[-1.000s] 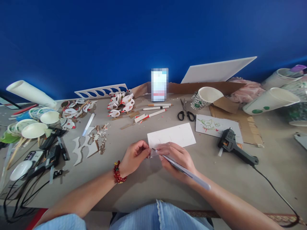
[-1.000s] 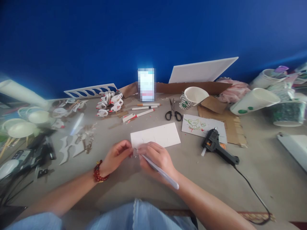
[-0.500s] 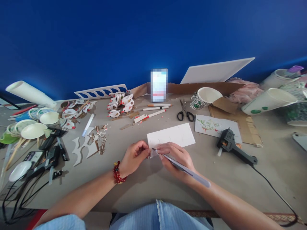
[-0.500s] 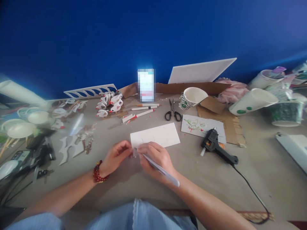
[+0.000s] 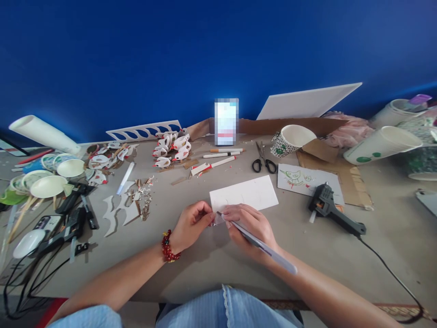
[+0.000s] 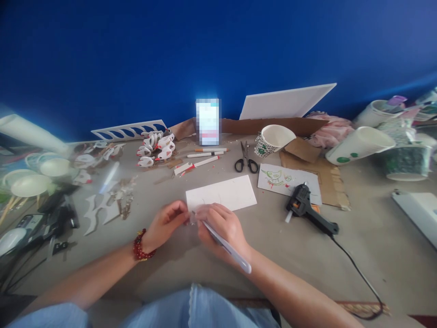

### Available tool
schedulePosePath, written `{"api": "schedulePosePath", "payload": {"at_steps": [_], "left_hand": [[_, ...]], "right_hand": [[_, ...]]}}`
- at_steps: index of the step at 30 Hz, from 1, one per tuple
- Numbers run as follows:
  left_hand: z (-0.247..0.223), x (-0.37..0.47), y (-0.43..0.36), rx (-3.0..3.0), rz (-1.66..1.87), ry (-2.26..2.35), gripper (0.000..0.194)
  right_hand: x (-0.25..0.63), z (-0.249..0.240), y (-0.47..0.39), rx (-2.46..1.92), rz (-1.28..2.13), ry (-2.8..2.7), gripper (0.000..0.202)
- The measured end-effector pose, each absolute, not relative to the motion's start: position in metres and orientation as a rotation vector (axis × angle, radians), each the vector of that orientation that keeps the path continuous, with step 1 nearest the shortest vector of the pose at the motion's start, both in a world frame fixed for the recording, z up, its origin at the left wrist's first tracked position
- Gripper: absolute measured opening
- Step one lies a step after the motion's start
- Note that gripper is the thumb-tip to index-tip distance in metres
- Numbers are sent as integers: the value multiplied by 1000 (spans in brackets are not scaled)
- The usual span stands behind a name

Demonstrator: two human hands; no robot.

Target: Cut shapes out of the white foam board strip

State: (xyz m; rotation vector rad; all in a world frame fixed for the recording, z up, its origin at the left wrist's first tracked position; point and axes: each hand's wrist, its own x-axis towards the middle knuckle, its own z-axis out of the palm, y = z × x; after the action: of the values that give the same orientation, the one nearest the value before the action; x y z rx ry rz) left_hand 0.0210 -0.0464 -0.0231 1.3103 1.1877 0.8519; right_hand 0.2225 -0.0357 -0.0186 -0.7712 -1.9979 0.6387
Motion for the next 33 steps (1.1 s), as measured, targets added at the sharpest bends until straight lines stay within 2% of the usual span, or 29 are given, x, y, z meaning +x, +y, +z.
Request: {"api": "schedulePosePath", "payload": {"at_steps": [33], "left_hand": [[-25,20,-46,1300,854,1176,24]], "right_hand": [[225,-15,-35,-777,678,-1956,20]]}}
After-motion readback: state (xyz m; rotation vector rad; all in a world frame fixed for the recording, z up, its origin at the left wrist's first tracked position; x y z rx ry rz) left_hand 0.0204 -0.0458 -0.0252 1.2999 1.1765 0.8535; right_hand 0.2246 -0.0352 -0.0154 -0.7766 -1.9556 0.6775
